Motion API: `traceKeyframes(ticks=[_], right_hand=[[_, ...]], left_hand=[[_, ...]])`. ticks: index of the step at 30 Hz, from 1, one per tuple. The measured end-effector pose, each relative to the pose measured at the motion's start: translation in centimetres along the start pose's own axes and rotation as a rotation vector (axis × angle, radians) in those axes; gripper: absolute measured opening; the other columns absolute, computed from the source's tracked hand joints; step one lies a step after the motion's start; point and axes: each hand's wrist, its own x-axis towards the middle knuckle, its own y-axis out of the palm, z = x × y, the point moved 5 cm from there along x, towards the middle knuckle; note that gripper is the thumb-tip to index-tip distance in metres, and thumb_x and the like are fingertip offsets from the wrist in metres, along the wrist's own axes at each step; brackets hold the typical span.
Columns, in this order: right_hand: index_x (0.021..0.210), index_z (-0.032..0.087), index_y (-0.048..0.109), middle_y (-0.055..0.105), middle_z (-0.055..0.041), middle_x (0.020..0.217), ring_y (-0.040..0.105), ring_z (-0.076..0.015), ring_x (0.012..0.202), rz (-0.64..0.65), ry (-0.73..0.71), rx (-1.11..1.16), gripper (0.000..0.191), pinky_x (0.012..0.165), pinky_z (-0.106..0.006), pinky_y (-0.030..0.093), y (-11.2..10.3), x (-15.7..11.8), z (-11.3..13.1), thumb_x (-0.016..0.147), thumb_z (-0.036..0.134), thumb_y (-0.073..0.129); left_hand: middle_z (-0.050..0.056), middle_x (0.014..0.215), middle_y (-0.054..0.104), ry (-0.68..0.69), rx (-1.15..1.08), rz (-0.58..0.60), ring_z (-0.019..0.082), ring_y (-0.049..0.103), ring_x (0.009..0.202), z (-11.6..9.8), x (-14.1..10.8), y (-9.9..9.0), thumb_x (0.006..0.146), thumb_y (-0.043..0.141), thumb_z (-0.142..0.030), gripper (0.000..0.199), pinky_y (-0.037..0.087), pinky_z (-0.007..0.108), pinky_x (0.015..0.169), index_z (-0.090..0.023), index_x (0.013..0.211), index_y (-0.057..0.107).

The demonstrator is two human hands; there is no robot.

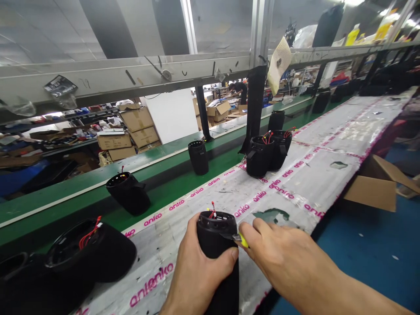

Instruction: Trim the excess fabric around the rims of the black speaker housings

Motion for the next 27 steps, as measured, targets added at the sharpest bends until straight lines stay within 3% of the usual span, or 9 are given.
traceKeyframes(ticks=[11,16,22,27], right_hand=[[0.089,0.024,0.045,0.054,0.0011,0.065,0.053,-0.0188,0.044,0.180,-0.123,-0.038,0.033,0.046,-0.033,0.009,0.2,0.8,-0.5,0.064,0.008,0.061],[0.088,0.023,0.046,0.053,0.0029,0.066,0.050,-0.0165,0.043,0.190,-0.144,0.005,0.026,0.045,-0.035,0.007,0.5,0.7,-1.0,0.075,0.012,0.065],[0.097,0.020,0.049,0.064,0.0021,0.076,0.060,-0.0161,0.055,0.153,-0.079,0.294,0.006,0.049,-0.034,0.023,1.8,-0.1,-1.5,0.100,0.024,0.053],[0.105,0.021,0.051,0.067,0.0007,0.080,0.066,-0.0159,0.067,0.103,0.077,0.622,0.023,0.061,-0.030,0.039,1.1,-0.5,-2.5,0.110,0.030,0.030]], left_hand=[[0.008,0.126,0.068,-0.002,0.079,-0.047,0.032,0.061,0.119,0.7,0.4,0.2,0.066,0.076,-0.035,0.070,0.044,0.049,0.105,-0.024,0.131,0.050],[0.006,0.127,0.067,-0.006,0.079,0.018,0.030,0.060,0.121,0.2,0.5,0.6,0.068,0.076,-0.034,0.068,0.042,0.046,0.107,-0.024,0.130,0.050],[0.007,0.127,0.067,0.040,-0.030,0.106,0.031,0.061,0.119,0.2,0.7,0.6,0.070,0.077,-0.038,0.065,0.043,0.045,0.106,-0.022,0.128,0.052],[0.006,0.124,0.068,0.023,-0.063,0.173,0.030,0.063,0.115,0.3,0.6,0.4,0.072,0.078,-0.036,0.063,0.044,0.044,0.103,-0.023,0.128,0.052]])
